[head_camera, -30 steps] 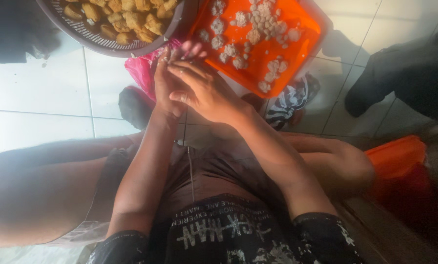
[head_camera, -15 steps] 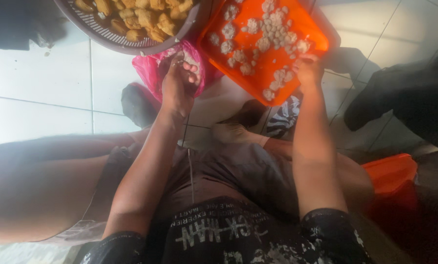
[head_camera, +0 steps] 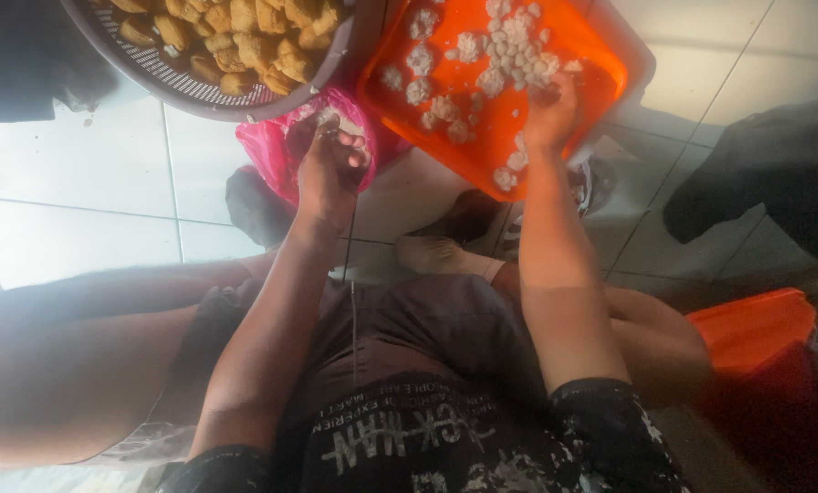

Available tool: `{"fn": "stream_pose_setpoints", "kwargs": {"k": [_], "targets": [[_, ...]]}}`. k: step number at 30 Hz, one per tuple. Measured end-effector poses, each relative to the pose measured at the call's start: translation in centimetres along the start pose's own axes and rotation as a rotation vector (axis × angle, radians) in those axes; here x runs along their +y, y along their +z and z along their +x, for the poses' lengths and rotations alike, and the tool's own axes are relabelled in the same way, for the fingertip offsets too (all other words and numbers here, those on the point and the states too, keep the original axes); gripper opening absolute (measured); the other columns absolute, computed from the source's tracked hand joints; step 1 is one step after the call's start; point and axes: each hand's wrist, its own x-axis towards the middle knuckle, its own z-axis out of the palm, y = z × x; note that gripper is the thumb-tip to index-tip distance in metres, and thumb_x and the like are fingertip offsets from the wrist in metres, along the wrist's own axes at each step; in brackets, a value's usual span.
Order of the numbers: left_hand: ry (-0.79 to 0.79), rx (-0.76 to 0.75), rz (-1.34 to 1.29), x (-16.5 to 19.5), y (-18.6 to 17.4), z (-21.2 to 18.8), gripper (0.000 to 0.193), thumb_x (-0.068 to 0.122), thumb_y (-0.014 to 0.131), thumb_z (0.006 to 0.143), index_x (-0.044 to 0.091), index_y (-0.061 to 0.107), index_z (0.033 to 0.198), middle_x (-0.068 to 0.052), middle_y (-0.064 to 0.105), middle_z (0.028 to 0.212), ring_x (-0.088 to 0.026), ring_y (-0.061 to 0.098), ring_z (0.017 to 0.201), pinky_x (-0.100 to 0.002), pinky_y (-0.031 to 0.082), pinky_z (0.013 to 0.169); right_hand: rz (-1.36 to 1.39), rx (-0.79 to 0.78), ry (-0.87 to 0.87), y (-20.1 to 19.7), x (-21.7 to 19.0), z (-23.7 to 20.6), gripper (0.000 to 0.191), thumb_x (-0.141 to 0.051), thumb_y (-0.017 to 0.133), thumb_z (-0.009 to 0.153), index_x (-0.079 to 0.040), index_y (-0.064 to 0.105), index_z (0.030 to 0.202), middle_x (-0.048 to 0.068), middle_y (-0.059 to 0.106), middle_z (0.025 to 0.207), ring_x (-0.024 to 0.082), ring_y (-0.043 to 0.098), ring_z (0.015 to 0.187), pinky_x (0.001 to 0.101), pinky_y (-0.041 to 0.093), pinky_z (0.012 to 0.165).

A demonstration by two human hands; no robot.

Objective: The person sits on the floor and repeatedly takes a small piece of dough from an orange tray, flattens it in their palm, places a filling inside, and seals it into a ball. The finished stuffed dough balls are placed back onto the tray.

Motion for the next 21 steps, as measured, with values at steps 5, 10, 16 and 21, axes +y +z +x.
{"fn": "stream_pose_setpoints", "kwargs": {"k": [5, 10, 16, 21], "targets": [[-0.039, -0.036, 0.048, -0.7, 0.1, -0.2, 0.016, 0.020, 0.050, 0.104, 0.008, 0.057, 0.112, -0.006, 0.058, 0.086, -0.016, 0.052, 0.069, -0.034, 0.054, 0.077, -0.141, -0.050, -0.117, -0.4, 0.6, -0.3, 0.020, 0.002, 0.075, 0.088, -0.007, 0.069, 0.104, 0.007, 0.070, 0.090, 0.018, 0.069, 0.083, 0.0343, 0.057, 0.075], [-0.044, -0.163, 0.028, -0.7, -0.2, -0.6, 0.021, 0.021, 0.049, 0.104, 0.004, 0.057, 0.093, -0.011, 0.064, 0.090, -0.018, 0.058, 0.075, -0.039, 0.055, 0.091, -0.007, -0.071, -0.007, -0.9, -0.1, -0.5, 0.012, -0.004, 0.076, 0.092, -0.006, 0.070, 0.103, 0.003, 0.073, 0.088, 0.017, 0.071, 0.081, 0.0315, 0.058, 0.075], [-0.021, -0.208, 0.001, -0.8, -0.8, -1.2, 0.024, 0.021, 0.047, 0.105, 0.002, 0.059, 0.097, -0.014, 0.066, 0.097, -0.022, 0.064, 0.088, -0.044, 0.055, 0.101, 0.392, -0.250, 0.445, -3.0, -2.4, -0.2, 0.023, -0.014, 0.074, 0.093, -0.007, 0.067, 0.114, 0.000, 0.072, 0.091, 0.013, 0.065, 0.077, 0.0279, 0.050, 0.064], [-0.068, -0.365, -0.060, -1.0, -0.8, -2.1, 0.024, 0.019, 0.043, 0.107, 0.000, 0.057, 0.110, -0.016, 0.064, 0.113, -0.028, 0.066, 0.108, -0.046, 0.052, 0.108, -0.016, -0.583, 0.122, -4.3, -2.7, -1.4, 0.031, -0.006, 0.071, 0.094, -0.004, 0.073, 0.124, 0.004, 0.076, 0.103, 0.015, 0.069, 0.087, 0.0283, 0.056, 0.075]]}}
